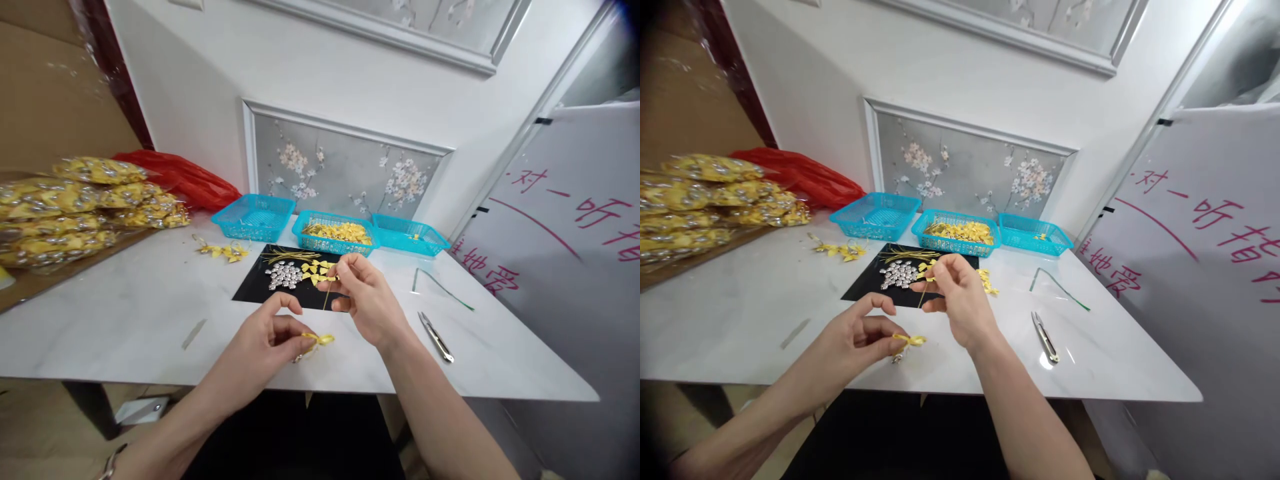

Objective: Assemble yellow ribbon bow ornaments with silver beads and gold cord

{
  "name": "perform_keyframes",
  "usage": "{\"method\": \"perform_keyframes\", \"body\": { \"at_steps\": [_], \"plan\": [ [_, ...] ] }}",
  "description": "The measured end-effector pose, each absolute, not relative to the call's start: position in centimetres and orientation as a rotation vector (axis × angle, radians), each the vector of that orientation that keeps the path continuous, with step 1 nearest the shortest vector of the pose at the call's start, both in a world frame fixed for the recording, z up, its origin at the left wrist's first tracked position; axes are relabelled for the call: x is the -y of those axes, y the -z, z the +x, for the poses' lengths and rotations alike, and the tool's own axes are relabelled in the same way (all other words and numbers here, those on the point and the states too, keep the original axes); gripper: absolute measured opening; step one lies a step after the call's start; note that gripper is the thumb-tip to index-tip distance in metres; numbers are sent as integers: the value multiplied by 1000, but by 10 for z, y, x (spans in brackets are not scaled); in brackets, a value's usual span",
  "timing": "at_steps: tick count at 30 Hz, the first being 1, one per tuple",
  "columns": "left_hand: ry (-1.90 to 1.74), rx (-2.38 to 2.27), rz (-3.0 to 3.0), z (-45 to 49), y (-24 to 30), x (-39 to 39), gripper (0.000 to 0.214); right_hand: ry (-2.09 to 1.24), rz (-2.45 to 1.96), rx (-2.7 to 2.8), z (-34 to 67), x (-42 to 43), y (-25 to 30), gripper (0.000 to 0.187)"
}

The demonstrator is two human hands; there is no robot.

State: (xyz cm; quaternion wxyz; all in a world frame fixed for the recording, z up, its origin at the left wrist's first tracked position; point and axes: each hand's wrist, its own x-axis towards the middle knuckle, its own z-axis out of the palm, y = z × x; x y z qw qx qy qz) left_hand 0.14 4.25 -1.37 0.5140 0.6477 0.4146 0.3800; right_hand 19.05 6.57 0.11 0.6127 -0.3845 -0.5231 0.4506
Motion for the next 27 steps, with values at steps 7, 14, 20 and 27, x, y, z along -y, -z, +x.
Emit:
{"method": "perform_keyframes", "body": {
  "at_steps": [7, 14, 20, 27],
  "plan": [
    [-870, -910, 1381, -9, 16, -50, 21, -1043, -840, 778, 237, -118, 21, 27],
    [-837, -874, 1299, -10, 16, -50, 12, -867, -895, 673, 282, -137, 22, 17],
    [-886, -876, 1288, -5, 9, -47, 9, -783, -954, 714, 293, -139, 29, 22],
    [-843, -878, 1199, 0, 4, -41, 23, -626, -1021, 739, 303, -146, 35, 24]
  ]
}}
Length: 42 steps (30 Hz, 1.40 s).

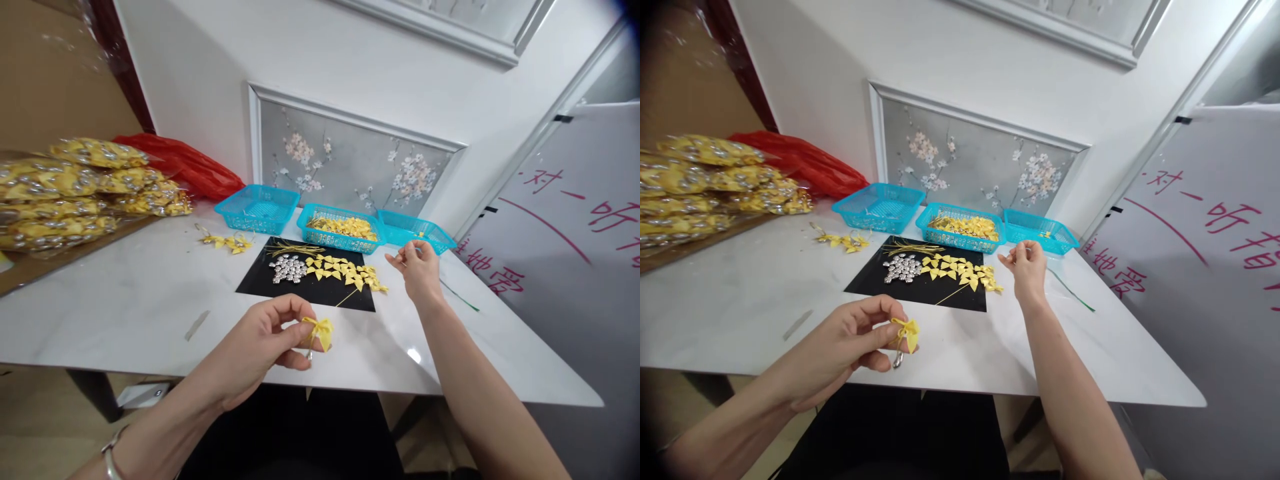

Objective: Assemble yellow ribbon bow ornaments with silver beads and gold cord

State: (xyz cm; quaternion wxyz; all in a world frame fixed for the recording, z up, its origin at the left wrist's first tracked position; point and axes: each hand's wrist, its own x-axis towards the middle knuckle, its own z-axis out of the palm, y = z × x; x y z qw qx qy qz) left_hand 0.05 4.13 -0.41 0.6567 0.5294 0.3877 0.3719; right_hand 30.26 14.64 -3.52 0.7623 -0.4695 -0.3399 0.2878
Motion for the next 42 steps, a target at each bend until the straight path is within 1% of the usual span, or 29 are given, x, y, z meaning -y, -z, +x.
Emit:
{"method": "perform_keyframes", "body": {
  "at_steps": [7, 10, 13, 15, 16, 18, 19, 20, 21, 23, 24, 26, 29, 31, 35, 38, 42],
  "plan": [
    [-850, -868, 1211, -3, 6, -37, 28, -368, -1096, 670, 343, -150, 18, 25],
    [-879, -861, 1275, -2, 6, -37, 26, -335, -1121, 704, 346, -145, 10, 21],
    [-951, -886, 1347, 2, 7, -35, 20, -396, -1127, 839, 323, -121, 4, 9],
    [-1038, -925, 1380, 4, 8, -33, 15, -498, -1106, 1014, 292, -89, 4, 7],
    [-1082, -947, 1394, 5, 9, -32, 16, -554, -1096, 1118, 273, -69, 5, 3],
    [-1157, -995, 1419, 8, 8, -29, 18, -644, -1085, 1305, 232, -28, 12, 4],
    [-1186, -1018, 1428, 9, 7, -27, 17, -675, -1074, 1411, 213, -9, 16, 7],
    [-1215, -1037, 1444, 10, 6, -25, 14, -610, -1060, 1529, 195, 6, 21, 13],
    [-1244, -1057, 1472, 10, 4, -23, 11, -526, -1080, 1584, 180, 17, 26, 14],
    [-1295, -1091, 1558, 11, 1, -19, 6, -322, -1146, 1523, 158, 27, 34, 12],
    [-1316, -1101, 1611, 11, 0, -18, 7, -274, -1158, 1508, 152, 27, 37, 10],
    [-1337, -1104, 1708, 10, 0, -16, 12, -224, -1156, 1496, 146, 22, 40, 9],
    [-1343, -1107, 1788, 8, 2, -15, 17, -183, -1146, 1527, 147, 16, 39, 19],
    [-1353, -1144, 1825, 7, 3, -15, 17, -158, -1154, 1554, 149, 18, 38, 22],
    [-1440, -1251, 1868, 7, 3, -14, 17, -161, -1158, 1585, 153, 29, 36, 19],
    [-1446, -1231, 1876, 9, 3, -12, 18, -133, -1127, 1554, 153, 37, 34, 14],
    [-1420, -1151, 1726, 11, 0, -10, 17, 110, -1159, 1558, 145, 46, 39, 11]
  ]
}}
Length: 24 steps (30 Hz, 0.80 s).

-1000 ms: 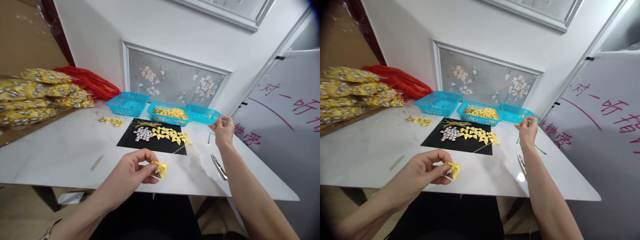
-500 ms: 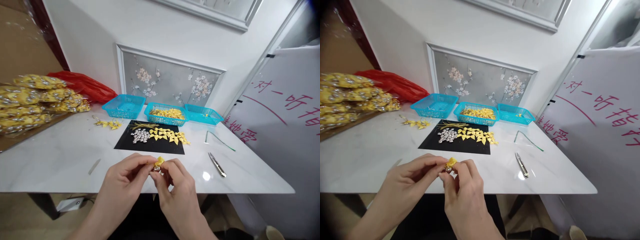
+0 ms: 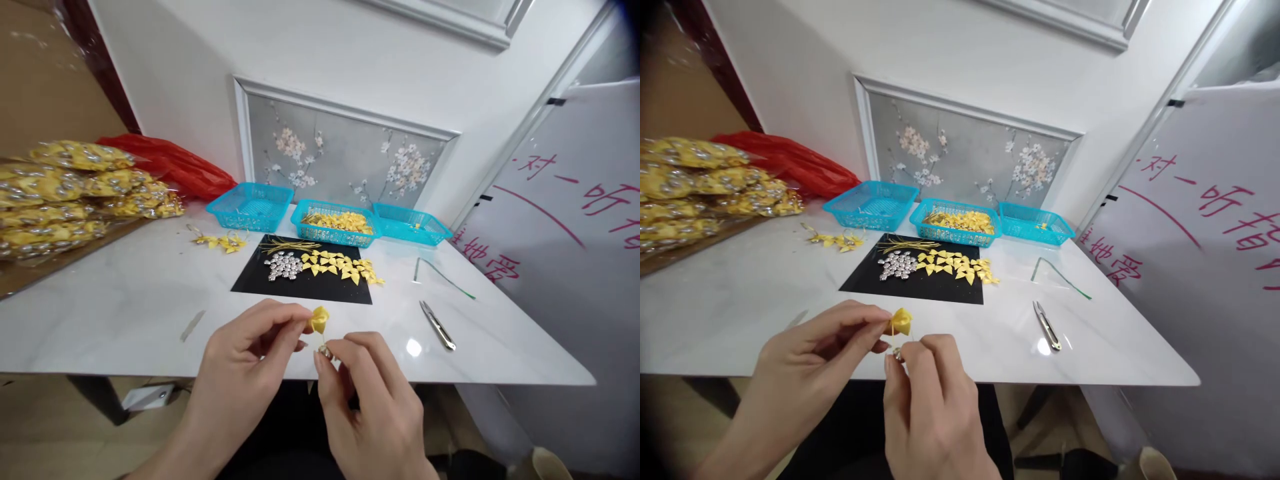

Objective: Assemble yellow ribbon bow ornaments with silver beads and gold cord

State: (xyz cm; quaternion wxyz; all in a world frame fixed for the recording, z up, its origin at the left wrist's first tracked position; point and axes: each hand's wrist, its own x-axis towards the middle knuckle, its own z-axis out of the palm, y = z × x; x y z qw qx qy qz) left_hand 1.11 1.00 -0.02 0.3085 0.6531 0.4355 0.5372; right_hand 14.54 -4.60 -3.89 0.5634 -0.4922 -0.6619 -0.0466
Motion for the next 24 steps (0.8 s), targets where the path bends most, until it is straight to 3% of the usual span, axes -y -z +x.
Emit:
{"method": "perform_keyframes", "body": {
  "at_steps": [4, 9, 11, 14, 16, 21, 24],
  "plan": [
    [-1318, -1036, 1525, 10, -3, -10, 10, 200, -1190, 1631, 144, 54, 43, 20],
    [-1226, -983, 1457, 5, 2, -12, 6, -183, -1047, 1521, 173, 37, 25, 11],
    [-1200, -960, 1470, 4, 4, -12, 10, -476, -1050, 1367, 184, 21, 19, 12],
    [-1178, -948, 1515, 4, 5, -13, 12, -1171, -930, 1280, 189, 2, 22, 35],
    [-1170, -960, 1532, 4, 6, -13, 13, -1458, -886, 1271, 190, -2, 27, 45],
    [-1200, -1035, 1586, 7, 8, -11, 11, -1457, -946, 1341, 194, 2, 24, 42],
    [-1197, -1063, 1581, 10, 6, -10, 11, -1139, -981, 1468, 195, 0, 16, 26]
  ]
}}
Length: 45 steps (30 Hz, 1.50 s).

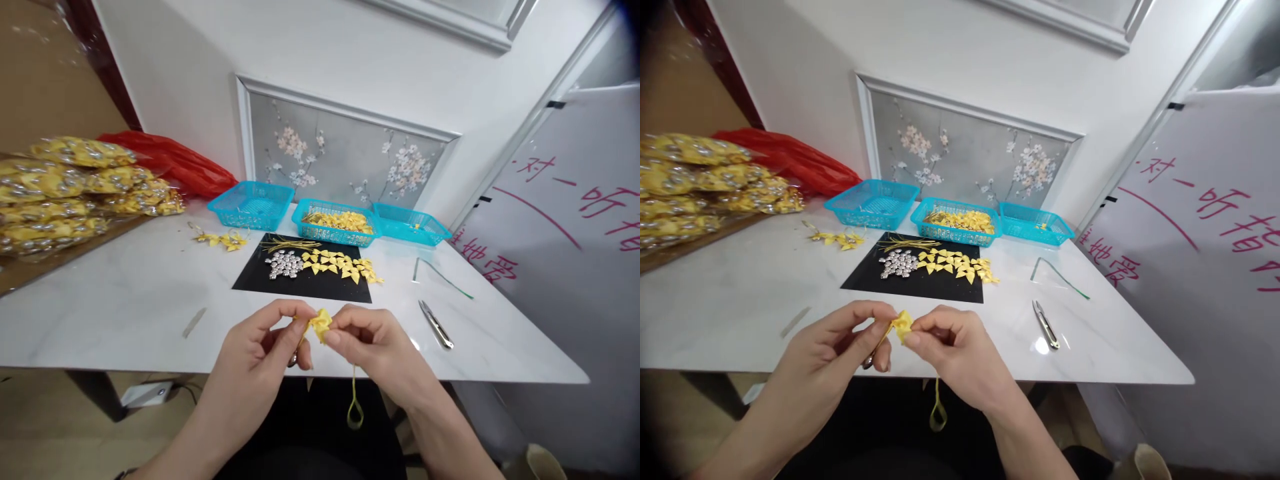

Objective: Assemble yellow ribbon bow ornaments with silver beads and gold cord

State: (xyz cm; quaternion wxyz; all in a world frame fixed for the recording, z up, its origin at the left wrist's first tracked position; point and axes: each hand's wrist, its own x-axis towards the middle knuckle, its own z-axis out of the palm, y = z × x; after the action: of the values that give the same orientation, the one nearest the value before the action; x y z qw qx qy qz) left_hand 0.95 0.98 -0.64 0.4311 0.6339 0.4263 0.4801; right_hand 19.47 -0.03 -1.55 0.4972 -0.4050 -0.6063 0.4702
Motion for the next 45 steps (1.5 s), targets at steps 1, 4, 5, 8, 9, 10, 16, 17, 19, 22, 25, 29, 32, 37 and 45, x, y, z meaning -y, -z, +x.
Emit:
{"method": "perform_keyframes", "body": {
  "at_steps": [1, 4, 5, 8, 9, 10, 16, 17, 19, 22, 25, 29, 32, 37, 45],
  "plan": [
    [-1179, -1060, 1555, 10, 6, -9, 11, -993, -992, 1497, 194, -1, 14, 23],
    [-1126, -1025, 1464, 12, 4, -6, 12, -739, -998, 1517, 191, -6, 12, 18],
    [-1118, -1019, 1444, 12, 5, -6, 12, -704, -995, 1516, 190, -8, 13, 18],
    [-1130, -986, 1421, 11, 9, -5, 12, -560, -993, 1513, 186, -9, 15, 18],
    [-1135, -971, 1416, 11, 11, -5, 12, -512, -994, 1512, 184, -9, 15, 19],
    [-1140, -955, 1410, 10, 12, -5, 12, -466, -995, 1511, 183, -9, 15, 19],
    [-1108, -915, 1393, 12, 10, -7, 10, -207, -1014, 1518, 177, -11, 17, 22],
    [-1109, -913, 1402, 12, 9, -7, 10, -177, -1019, 1515, 177, -13, 18, 22],
    [-1124, -899, 1423, 12, 10, -7, 10, -135, -1028, 1511, 177, -16, 20, 22],
    [-1160, -867, 1454, 11, 13, -7, 12, -102, -1041, 1507, 177, -19, 23, 22],
    [-1189, -857, 1461, 11, 16, -6, 15, -90, -1066, 1489, 180, -21, 26, 21],
    [-1251, -857, 1451, 13, 11, -4, 16, -87, -1102, 1462, 185, -24, 32, 20],
    [-1248, -871, 1474, 15, 4, -2, 16, -103, -1108, 1500, 189, -19, 34, 12],
    [-1372, -920, 1604, 16, 1, 1, 20, -17, -1160, 1386, 186, 17, 27, 5],
    [-1486, -1078, 1759, 19, 4, 2, 18, 137, -1027, 1440, 146, 34, 35, 11]
  ]
}}
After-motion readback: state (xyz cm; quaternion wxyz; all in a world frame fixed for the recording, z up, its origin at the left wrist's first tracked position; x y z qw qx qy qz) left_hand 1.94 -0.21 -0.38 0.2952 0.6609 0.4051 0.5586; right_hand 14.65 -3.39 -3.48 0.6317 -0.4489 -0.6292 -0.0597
